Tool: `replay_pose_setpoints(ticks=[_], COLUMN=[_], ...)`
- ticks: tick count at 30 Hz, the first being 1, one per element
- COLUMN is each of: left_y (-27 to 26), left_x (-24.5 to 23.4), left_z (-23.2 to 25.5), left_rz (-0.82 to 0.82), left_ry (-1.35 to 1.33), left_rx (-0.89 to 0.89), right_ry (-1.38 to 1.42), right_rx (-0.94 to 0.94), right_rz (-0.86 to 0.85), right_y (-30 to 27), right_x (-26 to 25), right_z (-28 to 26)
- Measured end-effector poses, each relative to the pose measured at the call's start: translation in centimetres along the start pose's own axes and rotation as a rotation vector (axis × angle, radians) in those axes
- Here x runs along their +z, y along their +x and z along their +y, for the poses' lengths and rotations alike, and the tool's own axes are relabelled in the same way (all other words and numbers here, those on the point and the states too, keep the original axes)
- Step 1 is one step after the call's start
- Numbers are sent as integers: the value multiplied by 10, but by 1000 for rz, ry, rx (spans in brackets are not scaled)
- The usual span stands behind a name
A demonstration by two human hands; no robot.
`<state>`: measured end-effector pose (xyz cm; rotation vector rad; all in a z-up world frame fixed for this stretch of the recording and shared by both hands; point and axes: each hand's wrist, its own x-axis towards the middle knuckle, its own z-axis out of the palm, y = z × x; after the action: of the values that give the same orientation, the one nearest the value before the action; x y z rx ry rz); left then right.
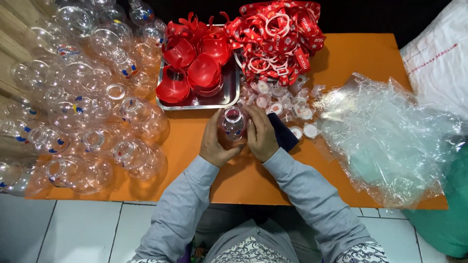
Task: Packaging plastic bottles by attaching decorative red straps and placing them into clear plastic bags.
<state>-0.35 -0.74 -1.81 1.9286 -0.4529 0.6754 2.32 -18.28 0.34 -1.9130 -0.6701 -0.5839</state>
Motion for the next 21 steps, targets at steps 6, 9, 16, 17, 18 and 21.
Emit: replay_pose_setpoints(ticks=[6,9,16,17,18,21], left_y=[-2,0,43,53,64,103], left_x=[5,3,-8,-9,-9,-2], left_z=[-11,-12,42,50,57,67], left_rz=[25,-13,102,126,149,137], left_ry=[-29,-100,-78,-86,-95,-109], left_rx=[-13,9,193,200,207,235], right_ry=[-17,11,-136,-256,-375,-527], right_rx=[-31,9,92,53,14,-20], right_rz=[99,115,163,183,202,256], right_y=[15,23,102,115,129,165], right_x=[-15,-25,-61,-66,-70,-76], right_z=[-21,0,73,87,102,134])
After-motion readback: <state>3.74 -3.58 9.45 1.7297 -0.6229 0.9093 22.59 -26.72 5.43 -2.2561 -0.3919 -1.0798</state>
